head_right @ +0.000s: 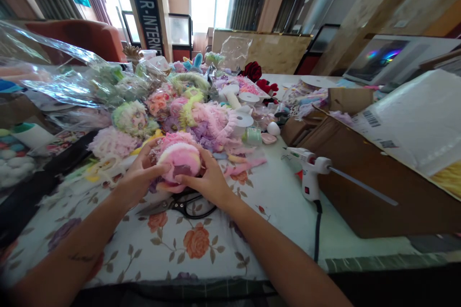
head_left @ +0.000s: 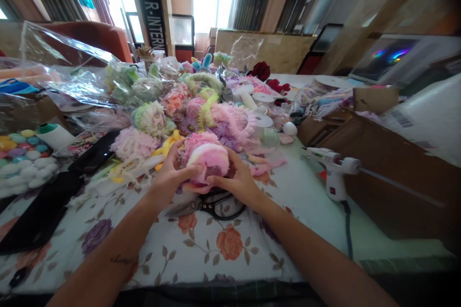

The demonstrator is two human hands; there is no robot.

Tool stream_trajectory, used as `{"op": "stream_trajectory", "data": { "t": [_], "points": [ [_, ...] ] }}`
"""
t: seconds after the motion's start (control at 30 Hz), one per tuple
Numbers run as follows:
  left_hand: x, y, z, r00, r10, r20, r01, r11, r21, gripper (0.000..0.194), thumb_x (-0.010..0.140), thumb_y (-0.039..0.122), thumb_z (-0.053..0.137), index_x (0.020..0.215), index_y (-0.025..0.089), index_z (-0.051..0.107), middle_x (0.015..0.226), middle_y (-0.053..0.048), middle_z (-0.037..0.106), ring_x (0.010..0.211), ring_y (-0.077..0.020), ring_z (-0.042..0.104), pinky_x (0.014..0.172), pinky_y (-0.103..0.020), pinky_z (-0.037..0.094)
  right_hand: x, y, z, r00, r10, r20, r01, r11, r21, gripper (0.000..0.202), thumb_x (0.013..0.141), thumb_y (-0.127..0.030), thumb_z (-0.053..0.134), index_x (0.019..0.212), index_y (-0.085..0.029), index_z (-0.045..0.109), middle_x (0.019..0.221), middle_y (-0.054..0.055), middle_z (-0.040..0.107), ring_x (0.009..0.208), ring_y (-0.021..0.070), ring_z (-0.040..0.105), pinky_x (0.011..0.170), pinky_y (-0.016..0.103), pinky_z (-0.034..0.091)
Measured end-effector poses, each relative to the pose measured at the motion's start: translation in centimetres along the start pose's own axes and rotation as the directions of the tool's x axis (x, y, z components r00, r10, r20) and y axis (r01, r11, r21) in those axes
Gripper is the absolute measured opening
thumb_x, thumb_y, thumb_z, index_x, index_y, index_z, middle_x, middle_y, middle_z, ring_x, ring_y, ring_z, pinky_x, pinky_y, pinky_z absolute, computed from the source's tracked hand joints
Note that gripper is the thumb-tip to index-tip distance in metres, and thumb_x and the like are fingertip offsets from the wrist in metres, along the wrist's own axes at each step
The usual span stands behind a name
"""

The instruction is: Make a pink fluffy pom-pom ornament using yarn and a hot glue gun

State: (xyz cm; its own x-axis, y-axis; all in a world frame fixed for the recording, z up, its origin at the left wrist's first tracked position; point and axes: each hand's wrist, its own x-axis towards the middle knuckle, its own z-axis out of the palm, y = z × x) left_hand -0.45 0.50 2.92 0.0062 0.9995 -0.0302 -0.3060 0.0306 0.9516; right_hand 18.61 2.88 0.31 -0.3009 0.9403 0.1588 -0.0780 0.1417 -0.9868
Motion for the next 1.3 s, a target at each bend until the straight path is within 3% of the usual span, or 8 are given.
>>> {"op": "stream_trajectory", "data": {
  "t": [0.4, 0.63, 0.97, 1.03, 1.2, 1.3],
  "points": [
    [-0.06, -0.50, -0.01, 0.999, 0.033, -0.021, -0.032, 0.998, 0.051, 0.077, 0.069, 0.029, 0.088, 0.139, 0.027, 0.055, 0.133, -0.010, 0.066, 0.113, -0.0290, 0.066, 0.087, -0.032, 0.057, -0.37, -0.42, -0.02, 0.998, -0.063, 0.011, 0.064, 0.983, -0.172, 0.085, 0.068, -0.042, 0.090, 0.144, -0.028, 0.053, 0.141, 0.009, 0.056, 0.127, 0.0284, 0.060, 0.104, 0.040, 0.057],
    [0.06, -0.91, -0.16, 0.998, 0.024, -0.061, -0.020, 0.998, 0.064, 0.082, 0.067, 0.027, 0.089, 0.140, 0.026, 0.052, 0.125, -0.010, 0.067, 0.103, -0.0269, 0.069, 0.079, -0.030, 0.060, -0.34, 0.01, -0.05, 0.992, -0.129, 0.005, 0.124, 0.948, -0.295, 0.082, 0.069, -0.042, 0.089, 0.143, -0.031, 0.056, 0.134, 0.009, 0.055, 0.120, 0.0291, 0.062, 0.095, 0.039, 0.060],
    [-0.70, -0.60, 0.75, 0.994, -0.042, -0.101, 0.042, 0.999, 0.004, 0.081, 0.065, 0.020, 0.085, 0.139, 0.028, 0.050, 0.125, -0.010, 0.063, 0.083, -0.0218, 0.070, 0.060, -0.028, 0.062, -0.52, 0.10, 0.02, 0.973, -0.229, 0.021, 0.214, 0.870, -0.445, 0.086, 0.069, -0.046, 0.090, 0.146, -0.032, 0.055, 0.137, 0.011, 0.053, 0.119, 0.0324, 0.061, 0.102, 0.047, 0.056],
    [-0.66, -0.48, 0.74, 0.996, -0.044, -0.076, 0.041, 0.998, -0.036, 0.082, 0.067, 0.022, 0.085, 0.140, 0.028, 0.050, 0.123, -0.010, 0.065, 0.084, -0.0226, 0.071, 0.061, -0.029, 0.063, -0.48, 0.07, -0.08, 0.975, -0.220, 0.007, 0.202, 0.881, -0.428, 0.086, 0.069, -0.046, 0.090, 0.146, -0.032, 0.056, 0.135, 0.011, 0.053, 0.118, 0.0315, 0.061, 0.099, 0.045, 0.058],
    [-0.65, -0.02, 0.66, 0.991, -0.081, 0.103, 0.097, 0.983, -0.154, 0.080, 0.077, 0.032, 0.079, 0.149, 0.029, 0.043, 0.114, -0.011, 0.070, 0.088, -0.0277, 0.073, 0.063, -0.039, 0.065, -0.35, 0.01, -0.14, 0.984, -0.174, -0.024, 0.152, 0.916, -0.372, 0.082, 0.069, -0.046, 0.089, 0.143, -0.031, 0.057, 0.130, 0.009, 0.052, 0.117, 0.0290, 0.061, 0.092, 0.039, 0.061],
    [-0.71, -0.10, 0.61, 0.994, -0.056, 0.092, 0.067, 0.991, -0.118, 0.087, 0.072, 0.026, 0.083, 0.150, 0.031, 0.042, 0.127, -0.013, 0.066, 0.101, -0.0315, 0.071, 0.066, -0.040, 0.067, -0.38, 0.00, -0.07, 0.986, -0.164, -0.028, 0.142, 0.919, -0.369, 0.082, 0.070, -0.045, 0.088, 0.144, -0.033, 0.056, 0.130, 0.008, 0.053, 0.115, 0.0283, 0.062, 0.092, 0.040, 0.061]
  ]
}}
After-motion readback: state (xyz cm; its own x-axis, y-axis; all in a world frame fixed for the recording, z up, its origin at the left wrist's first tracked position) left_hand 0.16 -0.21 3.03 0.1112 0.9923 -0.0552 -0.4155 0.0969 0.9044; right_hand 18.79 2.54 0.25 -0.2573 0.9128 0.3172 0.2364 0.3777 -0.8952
